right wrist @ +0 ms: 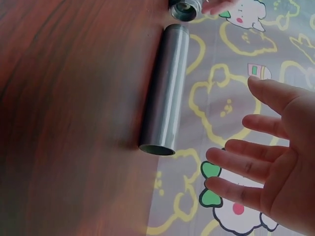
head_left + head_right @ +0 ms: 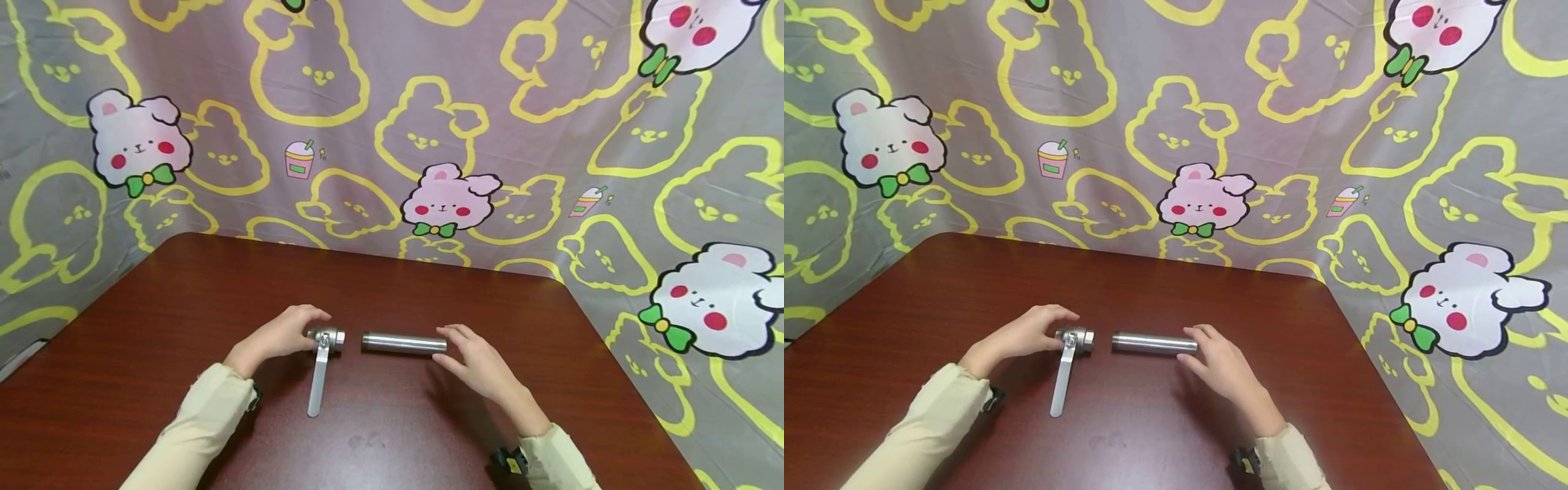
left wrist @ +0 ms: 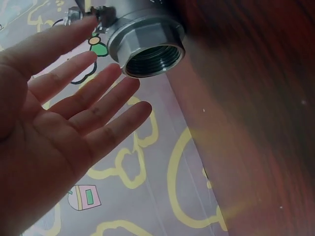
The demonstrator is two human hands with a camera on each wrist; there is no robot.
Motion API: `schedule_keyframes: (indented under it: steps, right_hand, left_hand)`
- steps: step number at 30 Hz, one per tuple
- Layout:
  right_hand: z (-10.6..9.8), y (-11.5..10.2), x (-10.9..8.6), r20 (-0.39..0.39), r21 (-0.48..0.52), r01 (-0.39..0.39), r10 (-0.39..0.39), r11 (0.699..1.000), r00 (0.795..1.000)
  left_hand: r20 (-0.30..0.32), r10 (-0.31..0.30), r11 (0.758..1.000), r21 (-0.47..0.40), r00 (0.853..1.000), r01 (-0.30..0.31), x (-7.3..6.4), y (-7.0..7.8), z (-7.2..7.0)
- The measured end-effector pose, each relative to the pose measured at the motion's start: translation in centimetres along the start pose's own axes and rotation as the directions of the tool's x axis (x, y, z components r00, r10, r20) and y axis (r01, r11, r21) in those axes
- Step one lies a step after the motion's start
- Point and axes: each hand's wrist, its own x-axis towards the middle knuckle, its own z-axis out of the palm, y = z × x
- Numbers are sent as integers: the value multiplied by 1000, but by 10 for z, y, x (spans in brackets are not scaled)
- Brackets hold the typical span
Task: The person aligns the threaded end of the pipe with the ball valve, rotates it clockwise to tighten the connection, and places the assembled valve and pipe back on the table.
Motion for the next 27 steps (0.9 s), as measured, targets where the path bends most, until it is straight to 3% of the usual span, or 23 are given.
schedule_keyframes:
  steps: [5, 19, 27]
  right_hand:
    - [-1, 1, 0, 11, 11, 2, -2, 1000, 1000]
    - [0, 4, -1, 52, 5, 10, -10, 1000, 999]
    - [0, 6, -1, 64, 31, 17, -19, 999, 998]
  left_hand:
    - [28, -30, 999, -24, 999, 31, 3, -4, 3]
    - [51, -10, 1000, -11, 999, 10, 10, -15, 13]
    - [63, -30, 1000, 0, 998, 30, 11, -16, 16]
